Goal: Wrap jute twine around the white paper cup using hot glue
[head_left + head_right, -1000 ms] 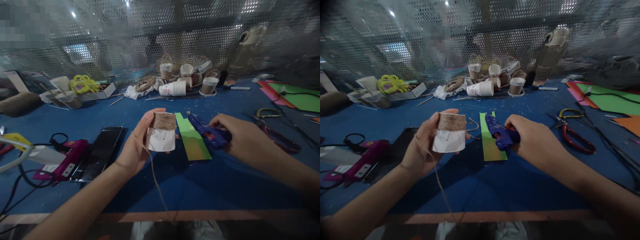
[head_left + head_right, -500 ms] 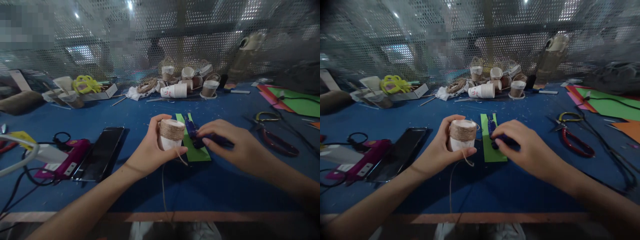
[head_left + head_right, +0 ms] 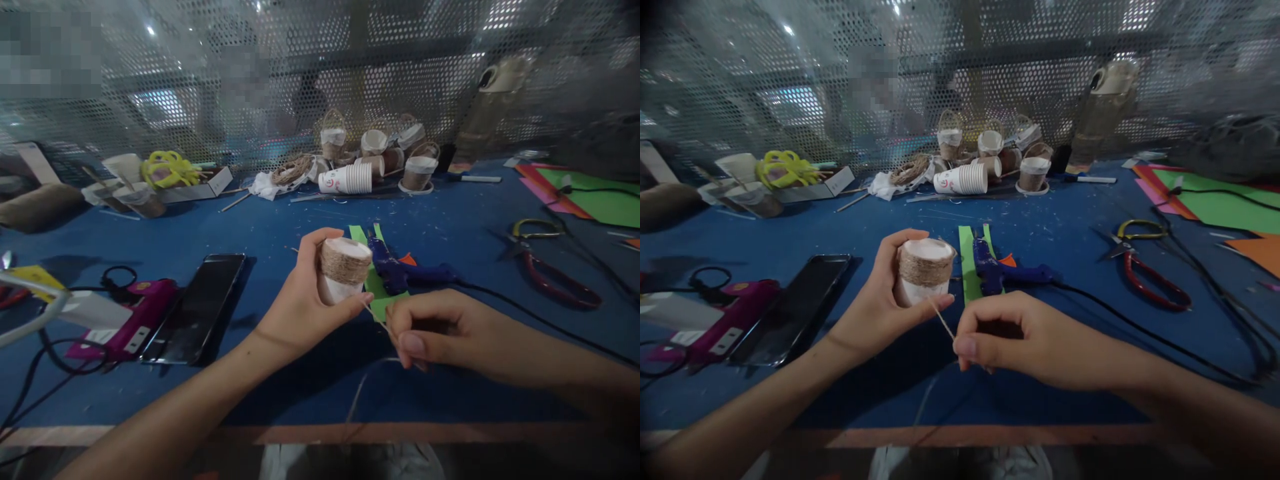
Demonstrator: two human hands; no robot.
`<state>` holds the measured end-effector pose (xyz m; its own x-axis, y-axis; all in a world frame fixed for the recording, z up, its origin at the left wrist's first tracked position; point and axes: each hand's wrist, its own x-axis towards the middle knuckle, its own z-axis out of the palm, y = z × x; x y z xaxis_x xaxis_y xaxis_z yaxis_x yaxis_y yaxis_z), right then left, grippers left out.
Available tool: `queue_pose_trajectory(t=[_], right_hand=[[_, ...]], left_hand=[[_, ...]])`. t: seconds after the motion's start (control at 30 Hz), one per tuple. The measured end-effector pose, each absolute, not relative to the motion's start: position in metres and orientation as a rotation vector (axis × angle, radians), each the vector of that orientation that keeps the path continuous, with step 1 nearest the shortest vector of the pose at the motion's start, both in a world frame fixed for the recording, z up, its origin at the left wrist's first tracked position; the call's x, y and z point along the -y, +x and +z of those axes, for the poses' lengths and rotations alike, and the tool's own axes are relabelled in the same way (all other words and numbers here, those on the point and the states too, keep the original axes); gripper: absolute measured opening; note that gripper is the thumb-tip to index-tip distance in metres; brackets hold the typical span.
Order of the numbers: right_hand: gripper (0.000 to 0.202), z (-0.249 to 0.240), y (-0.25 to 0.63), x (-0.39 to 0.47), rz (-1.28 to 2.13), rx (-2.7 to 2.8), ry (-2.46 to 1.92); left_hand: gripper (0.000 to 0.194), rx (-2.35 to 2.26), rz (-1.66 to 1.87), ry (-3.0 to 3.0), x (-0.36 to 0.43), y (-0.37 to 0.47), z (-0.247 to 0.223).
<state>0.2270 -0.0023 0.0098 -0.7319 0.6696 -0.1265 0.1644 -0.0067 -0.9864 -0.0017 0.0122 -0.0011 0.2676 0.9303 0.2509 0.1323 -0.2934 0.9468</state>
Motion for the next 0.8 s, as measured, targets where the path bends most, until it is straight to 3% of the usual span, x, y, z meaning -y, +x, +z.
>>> queue_pose_trajectory(t=[0.8], right_hand=[[0.022, 0.0064, 0.2283, 0.0001, 1.425, 1.91, -0.964]], left_hand=[[0.065, -0.726, 0.962, 1.287, -0.0128, -0.0062, -0.0035]])
